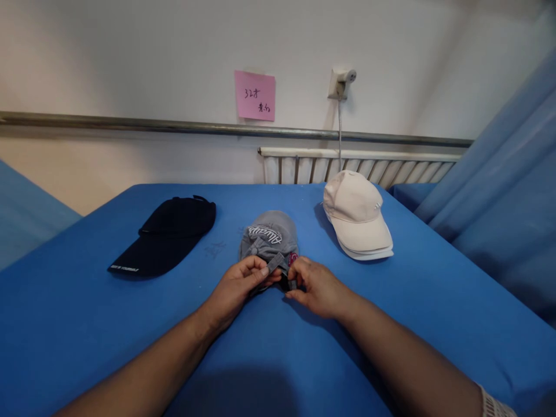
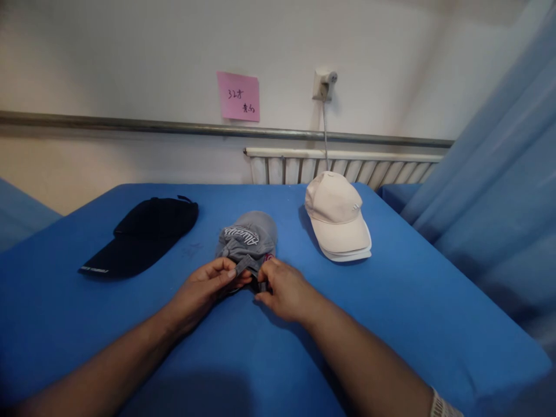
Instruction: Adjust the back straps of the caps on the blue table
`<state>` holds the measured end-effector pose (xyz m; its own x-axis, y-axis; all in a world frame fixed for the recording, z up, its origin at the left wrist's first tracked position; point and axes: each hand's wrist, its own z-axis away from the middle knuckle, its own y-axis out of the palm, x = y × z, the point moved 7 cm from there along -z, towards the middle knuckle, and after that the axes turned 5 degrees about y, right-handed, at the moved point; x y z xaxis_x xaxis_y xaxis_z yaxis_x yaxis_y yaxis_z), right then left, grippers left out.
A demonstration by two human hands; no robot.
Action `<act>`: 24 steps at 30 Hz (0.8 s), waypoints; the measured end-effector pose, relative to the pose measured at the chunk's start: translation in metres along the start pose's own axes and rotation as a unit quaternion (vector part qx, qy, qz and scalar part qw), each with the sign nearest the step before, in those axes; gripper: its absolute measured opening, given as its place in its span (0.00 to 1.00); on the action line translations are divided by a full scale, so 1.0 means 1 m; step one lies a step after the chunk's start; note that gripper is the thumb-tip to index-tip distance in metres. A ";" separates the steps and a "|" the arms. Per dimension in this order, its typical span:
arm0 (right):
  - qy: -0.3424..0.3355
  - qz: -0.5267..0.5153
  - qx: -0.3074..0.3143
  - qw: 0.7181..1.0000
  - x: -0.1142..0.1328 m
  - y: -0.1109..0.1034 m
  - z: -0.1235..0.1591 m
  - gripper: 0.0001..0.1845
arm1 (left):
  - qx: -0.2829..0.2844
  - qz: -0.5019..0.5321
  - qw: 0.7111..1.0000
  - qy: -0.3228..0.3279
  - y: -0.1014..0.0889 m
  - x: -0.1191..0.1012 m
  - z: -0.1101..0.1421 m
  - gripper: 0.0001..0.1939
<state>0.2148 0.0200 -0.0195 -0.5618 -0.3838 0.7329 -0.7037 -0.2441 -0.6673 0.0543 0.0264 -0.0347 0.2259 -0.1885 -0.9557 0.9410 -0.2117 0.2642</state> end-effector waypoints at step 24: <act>-0.043 -0.025 -0.065 0.997 0.015 -0.010 0.004 0.10 | 0.020 -0.065 0.997 0.033 0.005 -0.005 0.001 0.14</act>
<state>0.2149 0.0130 -0.0020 -0.4890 -0.4509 0.7467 -0.7832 -0.1500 -0.6034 0.0581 0.0254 -0.0288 0.1204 -0.0949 -0.9882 0.9529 -0.2679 0.1418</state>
